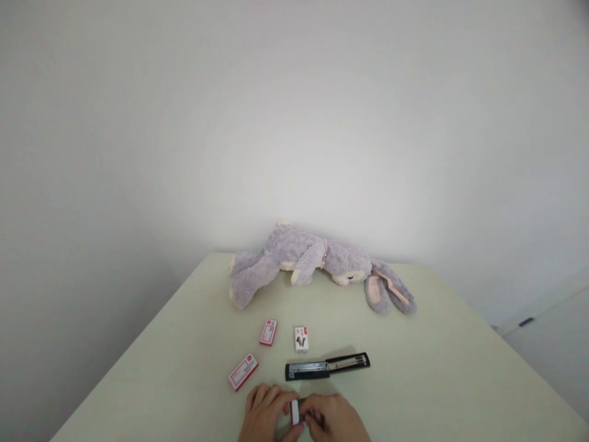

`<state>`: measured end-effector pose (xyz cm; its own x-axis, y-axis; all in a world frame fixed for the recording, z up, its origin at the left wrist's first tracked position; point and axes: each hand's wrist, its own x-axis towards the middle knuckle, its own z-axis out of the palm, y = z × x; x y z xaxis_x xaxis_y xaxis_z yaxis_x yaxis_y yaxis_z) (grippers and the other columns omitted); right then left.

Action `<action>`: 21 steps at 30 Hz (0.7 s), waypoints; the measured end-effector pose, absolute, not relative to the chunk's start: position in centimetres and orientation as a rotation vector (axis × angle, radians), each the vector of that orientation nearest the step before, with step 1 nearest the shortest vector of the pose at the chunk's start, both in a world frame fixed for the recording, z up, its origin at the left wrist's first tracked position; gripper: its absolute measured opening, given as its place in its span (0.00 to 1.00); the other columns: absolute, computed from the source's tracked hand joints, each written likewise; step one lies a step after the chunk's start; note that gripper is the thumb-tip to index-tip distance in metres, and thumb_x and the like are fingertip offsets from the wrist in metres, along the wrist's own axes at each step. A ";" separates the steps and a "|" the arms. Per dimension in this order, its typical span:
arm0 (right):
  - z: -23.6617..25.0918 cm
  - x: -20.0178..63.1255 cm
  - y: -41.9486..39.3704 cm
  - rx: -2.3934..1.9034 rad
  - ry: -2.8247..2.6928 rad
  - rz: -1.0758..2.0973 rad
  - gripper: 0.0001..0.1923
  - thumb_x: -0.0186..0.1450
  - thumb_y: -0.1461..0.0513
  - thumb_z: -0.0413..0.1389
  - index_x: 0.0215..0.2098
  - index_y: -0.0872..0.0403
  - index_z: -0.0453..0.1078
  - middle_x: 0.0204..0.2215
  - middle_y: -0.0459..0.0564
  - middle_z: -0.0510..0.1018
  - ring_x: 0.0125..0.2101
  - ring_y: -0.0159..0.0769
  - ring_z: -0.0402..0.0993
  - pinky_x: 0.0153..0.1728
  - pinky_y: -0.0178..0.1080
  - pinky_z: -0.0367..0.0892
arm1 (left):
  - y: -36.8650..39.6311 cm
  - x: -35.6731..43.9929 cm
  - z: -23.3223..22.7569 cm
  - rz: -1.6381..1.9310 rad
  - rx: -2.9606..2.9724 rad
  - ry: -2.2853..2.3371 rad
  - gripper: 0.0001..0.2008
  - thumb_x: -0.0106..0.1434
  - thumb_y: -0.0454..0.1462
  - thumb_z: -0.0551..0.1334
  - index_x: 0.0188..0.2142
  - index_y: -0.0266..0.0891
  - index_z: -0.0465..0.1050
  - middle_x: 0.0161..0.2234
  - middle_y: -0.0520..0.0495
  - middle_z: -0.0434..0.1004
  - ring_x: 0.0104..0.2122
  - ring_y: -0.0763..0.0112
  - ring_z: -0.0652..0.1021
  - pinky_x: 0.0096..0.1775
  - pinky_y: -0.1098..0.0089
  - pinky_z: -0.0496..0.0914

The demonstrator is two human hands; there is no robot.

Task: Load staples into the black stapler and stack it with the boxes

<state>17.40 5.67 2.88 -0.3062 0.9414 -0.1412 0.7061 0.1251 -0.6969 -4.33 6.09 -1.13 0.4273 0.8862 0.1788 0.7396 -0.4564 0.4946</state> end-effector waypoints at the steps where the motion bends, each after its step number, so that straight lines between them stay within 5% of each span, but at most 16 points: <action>1: 3.0 17.9 5.6 -1.572 -2.026 0.996 0.12 0.60 0.65 0.54 0.36 0.48 0.80 0.24 0.44 0.79 0.25 0.34 0.72 0.28 0.32 0.57 | 6.1 -4.6 -1.2 0.592 2.326 1.401 0.24 0.56 0.48 0.72 0.53 0.55 0.76 0.37 0.54 0.81 0.41 0.64 0.78 0.50 0.63 0.70; 6: 1.3 21.9 4.5 -1.702 -1.642 0.988 0.12 0.66 0.52 0.53 0.36 0.51 0.73 0.23 0.45 0.78 0.24 0.35 0.71 0.27 0.33 0.60 | 5.7 -6.2 -2.1 0.646 2.301 1.408 0.24 0.59 0.48 0.70 0.55 0.55 0.75 0.37 0.55 0.84 0.40 0.66 0.81 0.50 0.65 0.72; 12: -2.5 21.3 4.1 -1.698 -1.587 1.038 0.13 0.61 0.51 0.54 0.30 0.51 0.72 0.21 0.45 0.76 0.22 0.34 0.69 0.25 0.34 0.56 | 5.9 -5.1 -2.6 0.713 2.400 1.381 0.19 0.62 0.48 0.68 0.53 0.57 0.76 0.35 0.57 0.86 0.37 0.68 0.82 0.46 0.68 0.73; 21: -1.6 23.9 4.5 -1.716 -1.269 1.174 0.23 0.58 0.41 0.59 0.37 0.50 0.69 0.17 0.37 0.64 0.17 0.30 0.59 0.20 0.33 0.53 | 5.5 -0.5 -4.1 0.823 2.404 1.790 0.30 0.54 0.48 0.70 0.57 0.54 0.75 0.39 0.48 0.81 0.40 0.59 0.79 0.47 0.59 0.68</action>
